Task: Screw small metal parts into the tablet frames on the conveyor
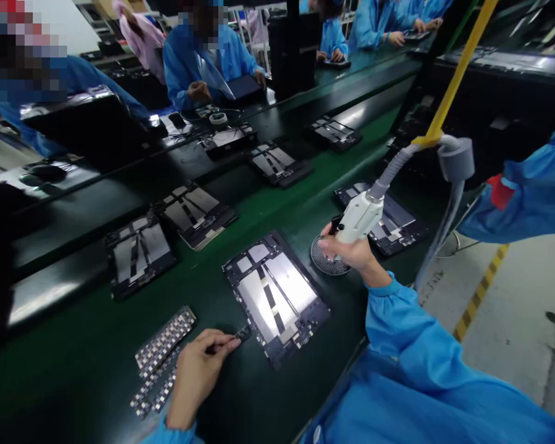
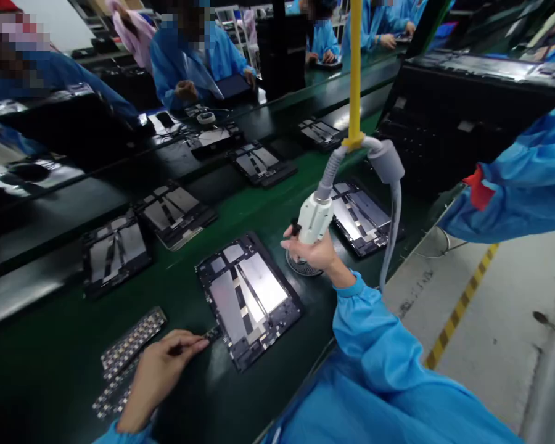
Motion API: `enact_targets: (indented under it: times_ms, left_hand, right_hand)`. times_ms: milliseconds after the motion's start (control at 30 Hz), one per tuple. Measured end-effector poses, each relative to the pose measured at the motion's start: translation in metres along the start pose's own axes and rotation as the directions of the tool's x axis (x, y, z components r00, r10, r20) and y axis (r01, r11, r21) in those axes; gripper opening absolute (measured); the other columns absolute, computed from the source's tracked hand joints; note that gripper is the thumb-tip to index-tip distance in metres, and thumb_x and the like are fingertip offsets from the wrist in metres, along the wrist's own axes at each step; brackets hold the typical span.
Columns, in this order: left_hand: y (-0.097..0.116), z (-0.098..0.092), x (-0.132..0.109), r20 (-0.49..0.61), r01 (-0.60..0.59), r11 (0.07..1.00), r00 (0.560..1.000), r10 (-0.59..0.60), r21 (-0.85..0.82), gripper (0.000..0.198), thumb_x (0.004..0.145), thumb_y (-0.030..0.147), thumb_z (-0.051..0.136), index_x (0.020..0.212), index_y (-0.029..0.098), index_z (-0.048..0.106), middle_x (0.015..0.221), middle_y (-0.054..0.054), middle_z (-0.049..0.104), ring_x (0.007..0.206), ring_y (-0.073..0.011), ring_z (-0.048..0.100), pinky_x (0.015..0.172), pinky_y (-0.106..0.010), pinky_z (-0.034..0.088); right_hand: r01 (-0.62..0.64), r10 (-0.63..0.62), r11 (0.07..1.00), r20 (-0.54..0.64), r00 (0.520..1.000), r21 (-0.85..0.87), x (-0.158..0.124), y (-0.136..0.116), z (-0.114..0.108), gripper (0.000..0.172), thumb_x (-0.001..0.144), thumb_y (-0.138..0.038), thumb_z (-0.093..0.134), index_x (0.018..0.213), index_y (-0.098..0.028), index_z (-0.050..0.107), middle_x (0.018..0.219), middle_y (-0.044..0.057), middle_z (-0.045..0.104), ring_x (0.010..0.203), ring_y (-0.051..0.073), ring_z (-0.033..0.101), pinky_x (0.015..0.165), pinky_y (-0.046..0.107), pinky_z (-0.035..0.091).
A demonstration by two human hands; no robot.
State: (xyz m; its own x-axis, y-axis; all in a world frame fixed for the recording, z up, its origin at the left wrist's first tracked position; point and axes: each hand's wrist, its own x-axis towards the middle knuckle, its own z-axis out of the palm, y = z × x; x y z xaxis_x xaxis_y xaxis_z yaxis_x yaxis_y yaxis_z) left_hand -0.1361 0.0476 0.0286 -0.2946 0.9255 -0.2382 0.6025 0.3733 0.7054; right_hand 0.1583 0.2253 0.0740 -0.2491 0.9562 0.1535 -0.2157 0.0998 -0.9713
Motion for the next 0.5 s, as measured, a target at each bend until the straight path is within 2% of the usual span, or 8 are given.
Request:
enact_targets:
  times_ms: [100, 200, 333, 400, 500]
  left_hand:
    - [-0.001, 0.007, -0.003, -0.138, -0.095, 0.985, 0.984, 0.115, 0.142, 0.046, 0.061, 0.069, 0.064, 0.06, 0.024, 0.071, 0.071, -0.005, 0.068, 0.062, -0.0199, 0.063, 0.055, -0.03, 0.049]
    - [-0.004, 0.013, -0.009, -0.19, -0.113, 0.975, 0.97, 0.15, 0.192, 0.045, 0.066, 0.067, 0.061, 0.061, 0.023, 0.069, 0.073, -0.005, 0.068, 0.064, -0.0205, 0.064, 0.057, -0.031, 0.051]
    - [-0.014, 0.01, -0.018, -0.206, -0.07, 0.997, 0.976, 0.073, 0.022, 0.04, 0.064, 0.061, 0.067, 0.061, 0.021, 0.066, 0.092, -0.009, 0.072, 0.083, -0.025, 0.069, 0.073, -0.036, 0.056]
    - [-0.017, 0.005, -0.024, -0.263, -0.032, 0.996, 0.965, 0.009, -0.082, 0.037, 0.064, 0.057, 0.069, 0.065, 0.021, 0.067, 0.099, -0.009, 0.072, 0.092, -0.0261, 0.069, 0.082, -0.038, 0.056]
    - [-0.014, 0.0, -0.034, -0.386, 0.033, 0.992, 0.919, -0.078, -0.121, 0.035, 0.064, 0.054, 0.071, 0.075, 0.021, 0.069, 0.088, -0.006, 0.074, 0.086, -0.025, 0.07, 0.086, -0.04, 0.056]
  right_hand:
    - [-0.005, 0.002, 1.0, -0.081, 0.997, -0.028, -0.002, 0.013, -0.012, 0.032, 0.061, -0.035, 0.078, 0.08, -0.019, 0.058, 0.043, -0.006, 0.054, 0.036, 0.011, 0.048, 0.041, 0.028, 0.043]
    - [-0.033, 0.031, 0.999, -0.053, 0.998, -0.036, -0.005, 0.019, -0.011, 0.034, 0.062, -0.033, 0.077, 0.087, -0.017, 0.06, 0.044, -0.007, 0.055, 0.037, 0.011, 0.049, 0.042, 0.027, 0.044]
    - [-0.055, 0.056, 0.998, 0.019, 0.998, -0.023, -0.008, 0.022, -0.011, 0.036, 0.062, -0.033, 0.077, 0.089, -0.016, 0.061, 0.044, -0.007, 0.054, 0.038, 0.01, 0.049, 0.042, 0.026, 0.043]
    - [-0.064, 0.064, 0.998, 0.031, 0.997, -0.026, -0.008, 0.024, -0.012, 0.034, 0.063, -0.032, 0.077, 0.088, -0.015, 0.062, 0.044, -0.007, 0.054, 0.039, 0.01, 0.049, 0.042, 0.025, 0.043]
    - [-0.075, 0.076, 0.997, 0.048, 0.996, -0.016, -0.008, 0.028, -0.011, 0.032, 0.064, -0.031, 0.076, 0.089, -0.015, 0.063, 0.044, -0.007, 0.054, 0.039, 0.01, 0.048, 0.042, 0.025, 0.042]
